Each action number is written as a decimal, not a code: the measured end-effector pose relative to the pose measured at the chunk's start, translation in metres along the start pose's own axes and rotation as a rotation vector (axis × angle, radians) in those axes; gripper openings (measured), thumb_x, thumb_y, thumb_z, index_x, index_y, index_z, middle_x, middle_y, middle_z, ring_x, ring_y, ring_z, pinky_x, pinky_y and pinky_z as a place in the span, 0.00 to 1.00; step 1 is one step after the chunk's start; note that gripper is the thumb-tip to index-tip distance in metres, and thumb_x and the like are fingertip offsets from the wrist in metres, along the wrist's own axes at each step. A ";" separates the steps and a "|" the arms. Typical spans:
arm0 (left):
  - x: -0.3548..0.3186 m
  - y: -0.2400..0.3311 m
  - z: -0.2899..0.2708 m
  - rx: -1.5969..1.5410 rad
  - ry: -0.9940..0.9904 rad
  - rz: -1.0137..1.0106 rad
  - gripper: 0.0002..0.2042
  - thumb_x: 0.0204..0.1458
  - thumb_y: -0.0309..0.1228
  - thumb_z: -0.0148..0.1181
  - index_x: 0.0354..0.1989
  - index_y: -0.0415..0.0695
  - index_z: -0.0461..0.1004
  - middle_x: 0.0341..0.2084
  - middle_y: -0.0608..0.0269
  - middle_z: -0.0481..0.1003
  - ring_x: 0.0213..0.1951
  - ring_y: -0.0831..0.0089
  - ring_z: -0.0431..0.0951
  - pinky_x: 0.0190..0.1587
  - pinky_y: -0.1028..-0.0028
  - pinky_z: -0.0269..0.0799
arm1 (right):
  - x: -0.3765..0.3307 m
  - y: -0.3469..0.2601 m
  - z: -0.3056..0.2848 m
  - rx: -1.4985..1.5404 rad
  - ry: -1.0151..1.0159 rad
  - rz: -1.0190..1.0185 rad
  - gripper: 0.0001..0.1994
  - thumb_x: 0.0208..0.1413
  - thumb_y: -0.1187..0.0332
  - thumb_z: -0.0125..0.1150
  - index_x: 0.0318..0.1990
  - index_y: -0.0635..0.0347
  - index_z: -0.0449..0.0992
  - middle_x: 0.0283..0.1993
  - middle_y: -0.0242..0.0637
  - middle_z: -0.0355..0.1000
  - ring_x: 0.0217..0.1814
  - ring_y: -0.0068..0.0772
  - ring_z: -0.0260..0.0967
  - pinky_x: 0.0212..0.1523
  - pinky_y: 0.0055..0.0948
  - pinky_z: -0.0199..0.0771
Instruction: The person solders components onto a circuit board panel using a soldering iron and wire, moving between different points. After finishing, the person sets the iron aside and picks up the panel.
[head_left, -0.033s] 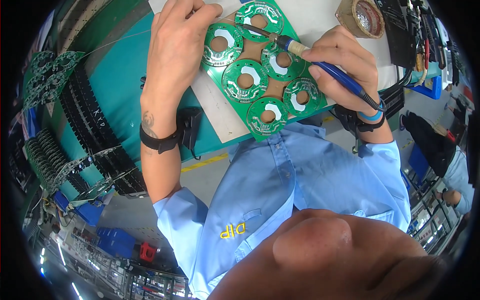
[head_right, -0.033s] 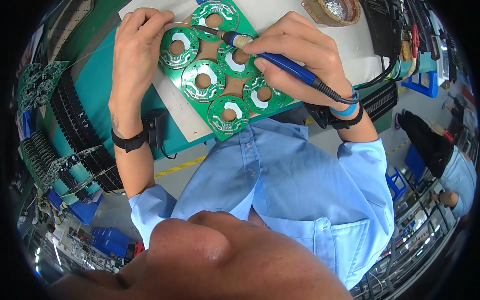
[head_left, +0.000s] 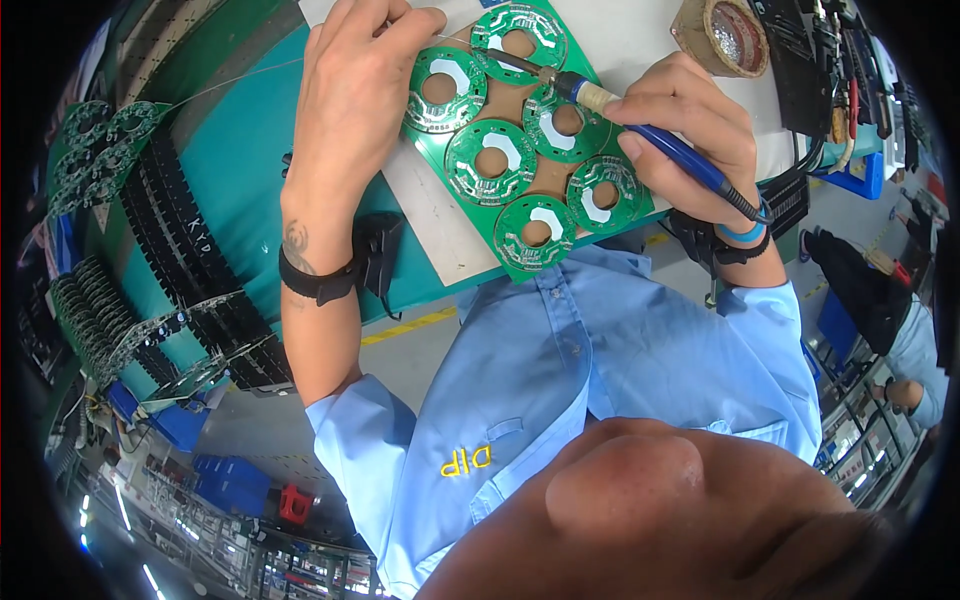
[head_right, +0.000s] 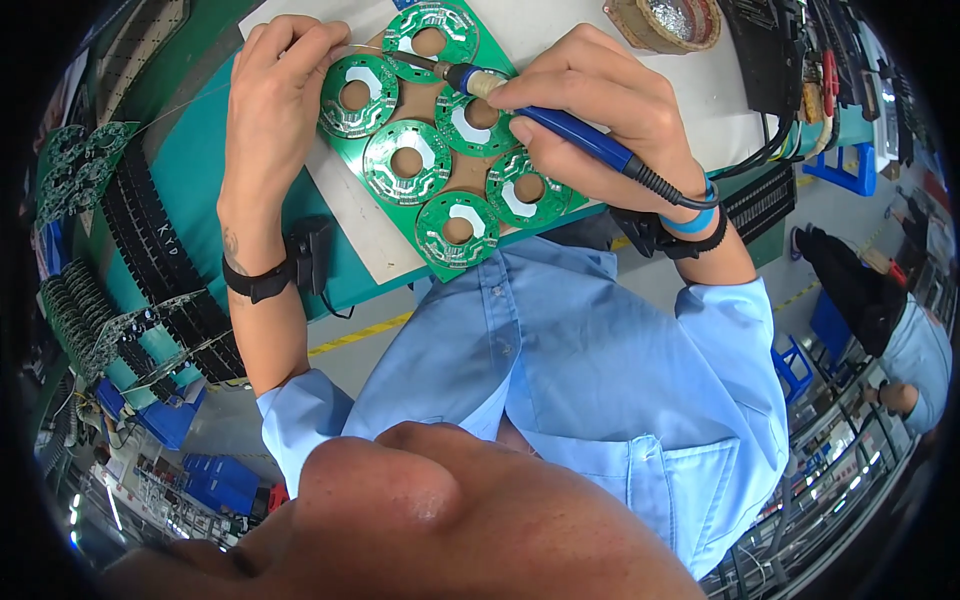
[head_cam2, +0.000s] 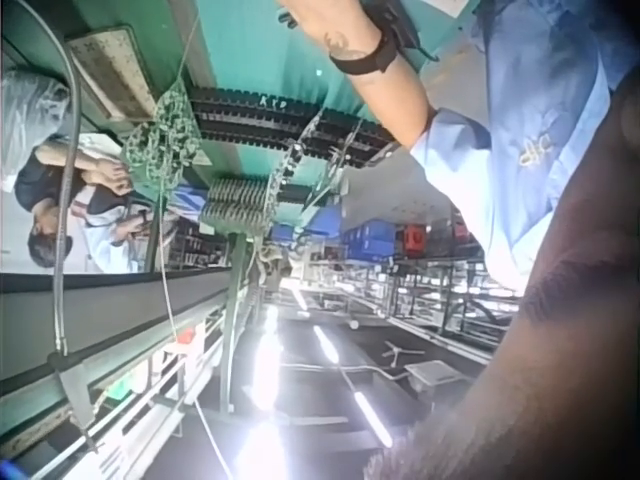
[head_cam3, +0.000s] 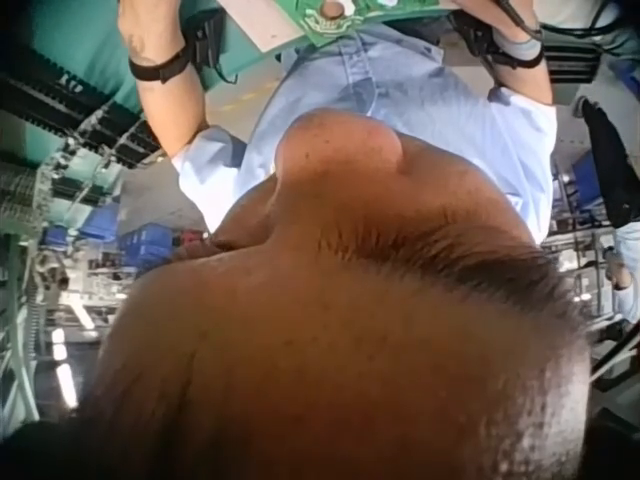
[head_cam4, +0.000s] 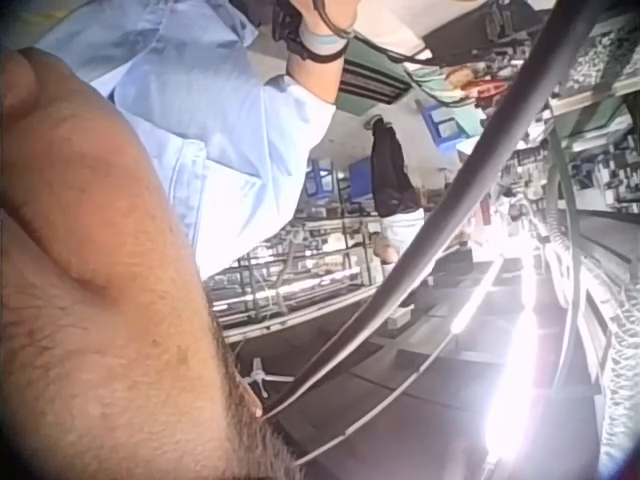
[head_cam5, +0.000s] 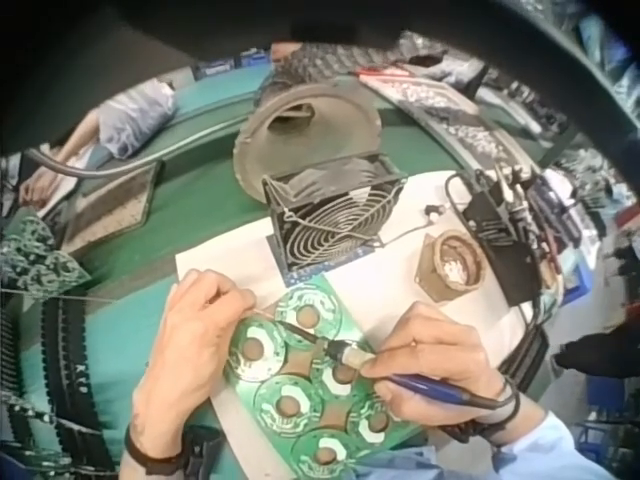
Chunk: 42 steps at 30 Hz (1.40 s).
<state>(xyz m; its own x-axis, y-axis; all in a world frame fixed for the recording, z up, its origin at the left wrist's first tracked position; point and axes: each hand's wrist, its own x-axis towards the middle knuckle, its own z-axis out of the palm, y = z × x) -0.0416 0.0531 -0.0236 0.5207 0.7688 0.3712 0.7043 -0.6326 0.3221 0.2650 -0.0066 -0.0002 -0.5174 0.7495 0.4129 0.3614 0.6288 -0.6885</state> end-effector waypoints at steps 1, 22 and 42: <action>0.001 -0.001 -0.001 0.003 0.002 0.001 0.09 0.57 0.22 0.67 0.45 0.43 0.83 0.40 0.62 0.79 0.44 0.59 0.77 0.49 0.62 0.73 | 0.000 -0.001 0.000 0.001 0.000 -0.001 0.13 0.50 0.79 0.70 0.44 0.67 0.84 0.38 0.42 0.80 0.38 0.40 0.74 0.42 0.36 0.74; 0.025 0.008 -0.029 -0.108 -0.232 -0.020 0.07 0.53 0.23 0.60 0.40 0.41 0.80 0.35 0.57 0.73 0.43 0.55 0.74 0.50 0.63 0.70 | 0.002 -0.001 0.001 0.002 0.008 0.000 0.15 0.49 0.80 0.72 0.46 0.60 0.87 0.38 0.35 0.81 0.39 0.36 0.75 0.40 0.33 0.75; 0.033 0.008 -0.031 -0.166 -0.300 0.001 0.08 0.53 0.24 0.59 0.40 0.41 0.81 0.35 0.58 0.74 0.43 0.57 0.74 0.50 0.64 0.70 | 0.000 -0.002 0.001 -0.010 0.004 0.003 0.14 0.50 0.80 0.71 0.45 0.62 0.86 0.37 0.38 0.80 0.39 0.37 0.75 0.40 0.34 0.75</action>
<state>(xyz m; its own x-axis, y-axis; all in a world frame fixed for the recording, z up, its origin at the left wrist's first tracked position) -0.0333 0.0705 0.0183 0.6574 0.7459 0.1070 0.6286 -0.6212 0.4680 0.2633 -0.0078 0.0002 -0.5131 0.7525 0.4129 0.3712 0.6283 -0.6837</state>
